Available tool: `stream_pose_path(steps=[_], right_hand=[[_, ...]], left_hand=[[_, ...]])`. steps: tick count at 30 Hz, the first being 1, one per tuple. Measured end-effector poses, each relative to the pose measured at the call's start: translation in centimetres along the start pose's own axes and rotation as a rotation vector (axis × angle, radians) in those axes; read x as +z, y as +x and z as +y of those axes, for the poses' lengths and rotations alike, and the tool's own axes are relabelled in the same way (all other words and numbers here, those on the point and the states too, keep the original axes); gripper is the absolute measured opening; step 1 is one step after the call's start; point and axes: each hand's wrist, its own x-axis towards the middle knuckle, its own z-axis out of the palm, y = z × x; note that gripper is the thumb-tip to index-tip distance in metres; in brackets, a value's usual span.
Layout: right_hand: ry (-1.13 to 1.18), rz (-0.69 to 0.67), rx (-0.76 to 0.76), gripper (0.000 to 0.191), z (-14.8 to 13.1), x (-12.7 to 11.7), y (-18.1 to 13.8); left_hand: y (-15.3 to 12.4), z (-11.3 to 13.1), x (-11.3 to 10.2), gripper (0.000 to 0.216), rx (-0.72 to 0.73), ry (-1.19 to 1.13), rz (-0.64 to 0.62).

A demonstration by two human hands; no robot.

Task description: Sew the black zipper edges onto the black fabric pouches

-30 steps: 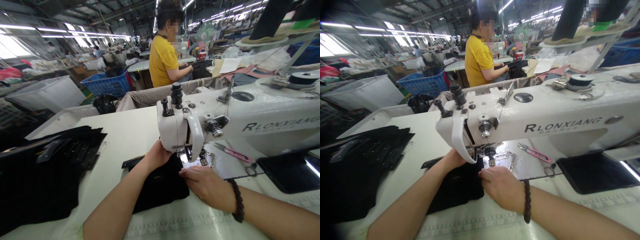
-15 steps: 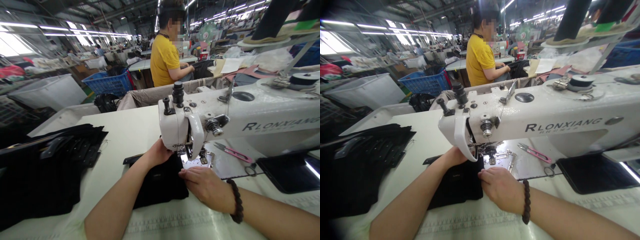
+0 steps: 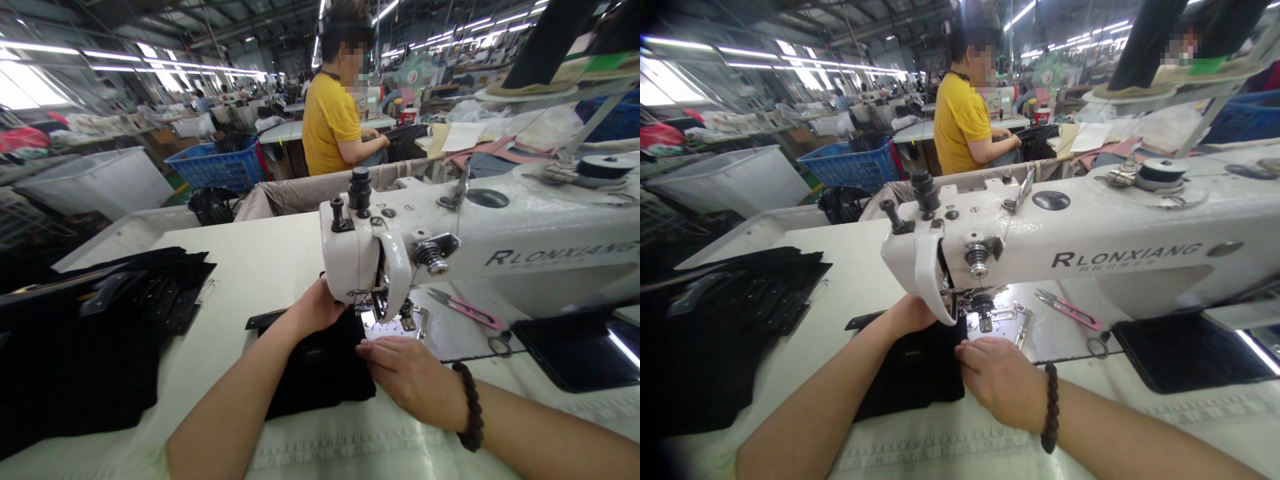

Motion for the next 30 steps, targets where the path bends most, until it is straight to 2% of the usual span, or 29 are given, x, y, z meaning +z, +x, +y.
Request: stream_pose_path(steps=[7, 19, 23, 25, 27, 28, 30], right_hand=[[0.001, 0.034, -0.01, 0.029, -0.3, 0.0, 0.3], [0.066, 0.076, 0.1, 0.031, 0.4, 0.1, 0.4], [0.054, 0.106, 0.137, 0.029, 0.0, -0.4, 0.6], [-0.009, 0.097, 0.121, 0.027, -0.5, -0.8, 0.4], [-0.088, 0.055, 0.053, 0.027, -1.1, -1.2, 0.1], [-0.119, 0.032, 0.012, 0.028, -1.4, -1.3, -0.1], [-0.149, -0.006, -0.044, 0.027, -1.8, -1.4, -0.5]], left_hand=[[0.2, -0.1, 0.2, 0.021, 0.023, 0.079, -0.019], [0.8, -0.7, -0.1, 0.025, 0.03, 0.219, -0.068], [-1.9, 1.7, -1.5, 0.021, -0.006, 0.283, -0.033], [-4.2, 3.6, -1.9, 0.03, 0.017, 0.298, -0.046], [-6.4, 5.1, -1.6, 0.045, 0.132, 0.302, -0.082], [-7.3, 5.5, -1.3, 0.045, 0.186, 0.322, -0.066], [-8.4, 5.6, -0.5, 0.031, 0.28, 0.329, 0.002]])
